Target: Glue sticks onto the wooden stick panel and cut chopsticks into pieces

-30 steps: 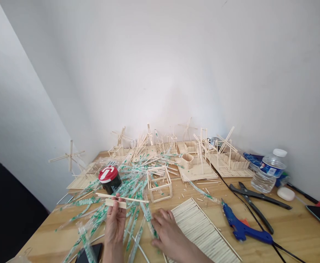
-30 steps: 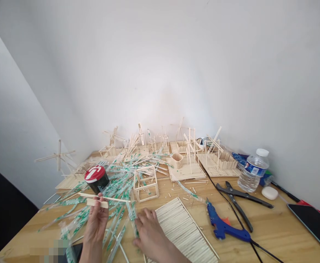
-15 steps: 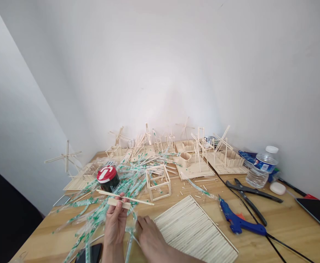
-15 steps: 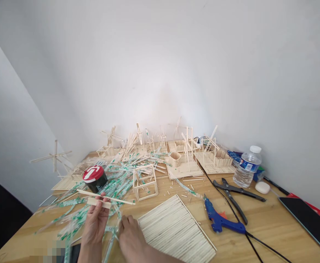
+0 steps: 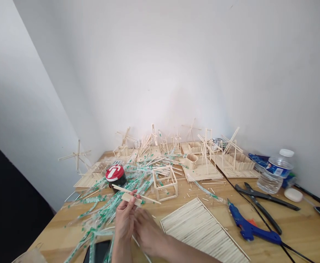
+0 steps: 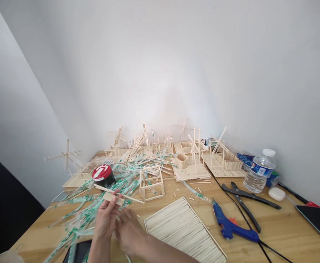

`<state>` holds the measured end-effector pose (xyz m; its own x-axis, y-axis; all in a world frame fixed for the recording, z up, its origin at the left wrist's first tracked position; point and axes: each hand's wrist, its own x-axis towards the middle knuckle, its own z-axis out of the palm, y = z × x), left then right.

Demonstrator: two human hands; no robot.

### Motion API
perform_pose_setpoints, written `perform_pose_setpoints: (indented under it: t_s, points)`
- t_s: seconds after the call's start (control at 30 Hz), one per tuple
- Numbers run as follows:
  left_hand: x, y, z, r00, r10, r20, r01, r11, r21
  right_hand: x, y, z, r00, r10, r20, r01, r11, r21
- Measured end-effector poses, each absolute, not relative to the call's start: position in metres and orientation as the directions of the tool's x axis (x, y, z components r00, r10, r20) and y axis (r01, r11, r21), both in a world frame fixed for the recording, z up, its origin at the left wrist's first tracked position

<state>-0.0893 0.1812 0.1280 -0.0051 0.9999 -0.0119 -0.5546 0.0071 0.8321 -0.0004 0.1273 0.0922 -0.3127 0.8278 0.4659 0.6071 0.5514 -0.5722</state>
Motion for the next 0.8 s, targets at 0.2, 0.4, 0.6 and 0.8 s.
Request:
perform_pose_setpoints:
  t_s: [0.2, 0.4, 0.6, 0.8]
  points:
    - [-0.083, 0.187, 0.123, 0.053, 0.999, -0.001, -0.363, 0.02, 0.932, 0.068, 0.101, 0.108, -0.087, 0.927, 0.364, 0.717, 0.312, -0.623]
    - [-0.072, 0.182, 0.126, 0.126, 0.992, -0.007, -0.207, 0.034, 0.978, 0.098, 0.098, 0.115, 0.085, 0.938, 0.337, 0.674, 0.195, -0.712]
    - [-0.063, 0.171, 0.135, 0.286, 0.958, 0.008, -0.118, 0.027, 0.993, 0.097, 0.106, 0.117, 0.09, 0.943, 0.32, 0.614, 0.201, -0.763]
    - [-0.063, 0.17, 0.137, 0.337, 0.941, 0.016, -0.101, 0.019, 0.995, 0.086, 0.115, 0.108, 0.062, 0.95, 0.305, 0.61, 0.206, -0.766]
